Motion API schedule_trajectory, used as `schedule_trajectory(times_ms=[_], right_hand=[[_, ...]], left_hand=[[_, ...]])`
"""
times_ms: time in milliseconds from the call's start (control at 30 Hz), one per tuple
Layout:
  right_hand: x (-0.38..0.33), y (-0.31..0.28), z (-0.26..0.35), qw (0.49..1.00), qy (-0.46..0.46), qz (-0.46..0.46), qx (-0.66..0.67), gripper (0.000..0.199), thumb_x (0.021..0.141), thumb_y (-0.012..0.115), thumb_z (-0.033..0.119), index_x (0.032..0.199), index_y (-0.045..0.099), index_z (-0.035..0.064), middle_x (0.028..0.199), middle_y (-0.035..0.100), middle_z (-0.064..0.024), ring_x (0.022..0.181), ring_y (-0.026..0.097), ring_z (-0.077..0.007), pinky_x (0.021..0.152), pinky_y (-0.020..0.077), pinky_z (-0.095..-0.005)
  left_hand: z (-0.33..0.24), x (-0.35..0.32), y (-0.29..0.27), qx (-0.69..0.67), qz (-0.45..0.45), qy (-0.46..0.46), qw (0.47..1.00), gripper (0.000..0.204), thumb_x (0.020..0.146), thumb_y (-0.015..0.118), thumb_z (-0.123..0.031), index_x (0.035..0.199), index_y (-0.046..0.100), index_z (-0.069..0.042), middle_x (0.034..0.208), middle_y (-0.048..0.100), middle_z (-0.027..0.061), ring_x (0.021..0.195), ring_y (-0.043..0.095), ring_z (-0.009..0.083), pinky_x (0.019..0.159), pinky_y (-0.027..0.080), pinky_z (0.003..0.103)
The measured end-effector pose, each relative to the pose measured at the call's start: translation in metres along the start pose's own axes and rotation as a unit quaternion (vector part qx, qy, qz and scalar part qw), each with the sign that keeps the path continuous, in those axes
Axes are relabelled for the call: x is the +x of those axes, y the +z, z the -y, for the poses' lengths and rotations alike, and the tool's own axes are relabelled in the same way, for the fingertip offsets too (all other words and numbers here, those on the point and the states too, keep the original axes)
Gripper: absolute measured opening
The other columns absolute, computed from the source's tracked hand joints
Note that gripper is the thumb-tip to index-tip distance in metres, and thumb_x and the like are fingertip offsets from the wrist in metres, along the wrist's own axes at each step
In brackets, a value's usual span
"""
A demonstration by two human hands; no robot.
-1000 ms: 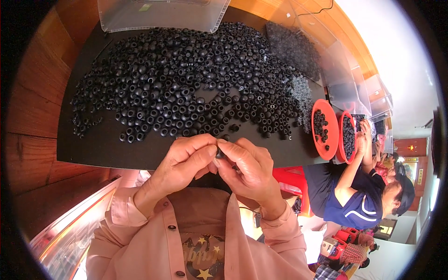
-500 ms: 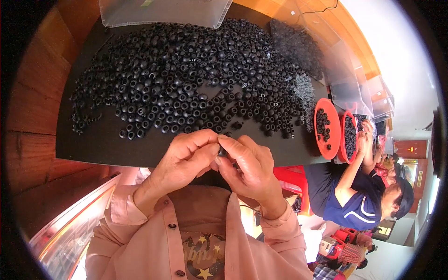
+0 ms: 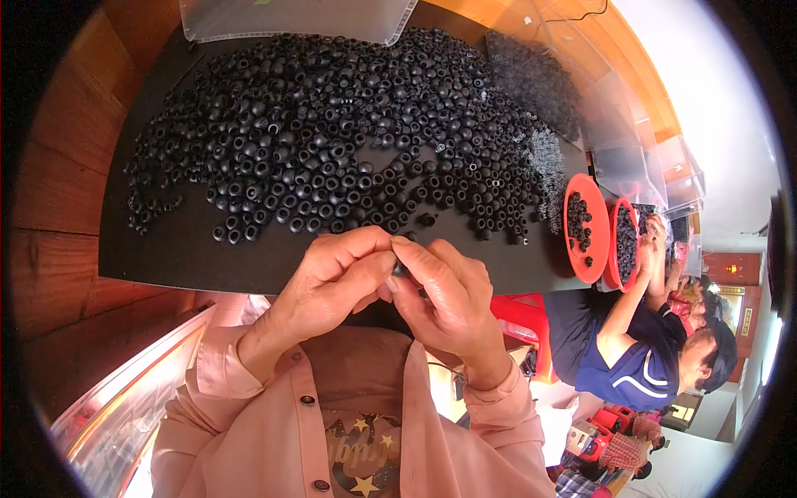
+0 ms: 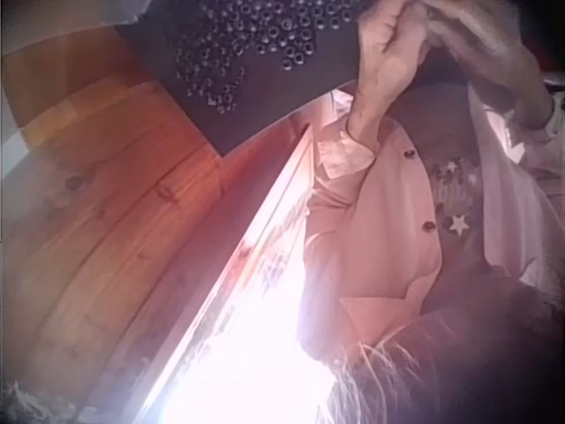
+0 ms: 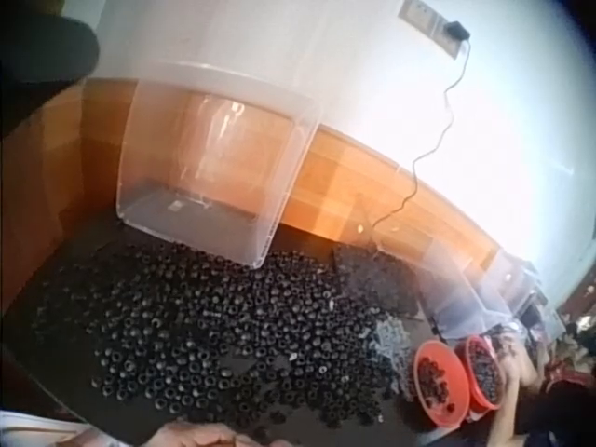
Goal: The person assembles small rubber components by picking up small pins and inserting them into the rubber pieces by hand.
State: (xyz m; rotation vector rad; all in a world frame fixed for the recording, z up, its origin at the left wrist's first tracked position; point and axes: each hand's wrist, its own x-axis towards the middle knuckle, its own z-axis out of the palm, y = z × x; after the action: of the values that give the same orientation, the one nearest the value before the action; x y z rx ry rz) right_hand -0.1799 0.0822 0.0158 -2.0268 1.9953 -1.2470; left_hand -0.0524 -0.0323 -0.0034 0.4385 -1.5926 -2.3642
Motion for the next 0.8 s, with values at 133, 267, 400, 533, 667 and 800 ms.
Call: schedule_trajectory(times_ms=[133,267,400,533,667,800], right_hand=[[-0.004,0.005,-0.004,0.999,-0.009,-0.039,0.028,0.04,0.073,0.072,0.001,0.111,0.059,-0.0011,0.066,0.054,-0.0074,0.048,0.053,-0.0204,0.041,0.0409,-0.0316],[-0.004,0.01,-0.004,0.995,0.002,-0.076,0.071,0.042,0.073,0.075,0.002,0.112,0.061,0.0009,0.063,0.052,-0.0058,0.046,0.051,-0.0191,0.042,0.0399,-0.0306],[-0.009,0.012,-0.001,0.996,0.029,-0.053,0.061,0.041,0.074,0.075,0.002,0.112,0.06,0.0021,0.083,0.066,-0.0083,0.054,0.052,-0.0148,0.047,0.0414,-0.027],[-0.008,0.012,0.0,0.997,0.017,-0.05,0.056,0.042,0.074,0.075,0.001,0.114,0.06,0.0024,0.084,0.066,-0.0089,0.054,0.052,-0.0155,0.047,0.0414,-0.0272],[-0.006,0.016,-0.004,0.996,-0.025,-0.065,0.051,0.046,0.073,0.074,0.001,0.117,0.059,0.0007,0.067,0.056,-0.0068,0.048,0.052,-0.0193,0.042,0.0412,-0.0313],[-0.009,0.016,0.001,0.998,0.005,-0.049,0.048,0.049,0.074,0.074,0.002,0.12,0.057,0.0033,0.092,0.068,-0.011,0.053,0.052,-0.0171,0.047,0.0421,-0.0279]], left_hand=[[0.003,-0.001,-0.001,-0.022,0.011,-0.007,1.0,0.02,0.098,0.049,-0.016,0.088,0.059,-0.001,0.065,0.055,-0.0014,0.052,0.042,0.0019,0.045,0.033,0.019],[0.005,-0.001,-0.003,-0.044,0.013,0.016,0.999,0.028,0.099,0.048,-0.024,0.087,0.058,-0.001,0.066,0.055,-0.0005,0.053,0.044,0.0031,0.046,0.034,0.02],[0.002,-0.002,-0.004,-0.028,0.015,0.016,0.999,0.031,0.099,0.048,-0.027,0.093,0.061,0.0,0.067,0.056,0.0002,0.054,0.045,0.0039,0.047,0.035,0.02],[0.003,-0.003,-0.005,-0.046,0.02,0.025,0.998,0.029,0.099,0.049,-0.025,0.102,0.062,0.001,0.068,0.057,0.0002,0.054,0.045,0.0035,0.047,0.035,0.019],[0.008,-0.004,-0.007,-0.053,0.021,0.029,0.998,0.028,0.098,0.05,-0.024,0.104,0.062,0.001,0.068,0.058,-0.0002,0.053,0.045,0.0029,0.046,0.034,0.019],[0.008,-0.005,-0.009,-0.045,0.025,0.032,0.998,0.027,0.098,0.051,-0.024,0.103,0.062,0.0,0.067,0.058,-0.001,0.053,0.044,0.0023,0.045,0.033,0.018]])
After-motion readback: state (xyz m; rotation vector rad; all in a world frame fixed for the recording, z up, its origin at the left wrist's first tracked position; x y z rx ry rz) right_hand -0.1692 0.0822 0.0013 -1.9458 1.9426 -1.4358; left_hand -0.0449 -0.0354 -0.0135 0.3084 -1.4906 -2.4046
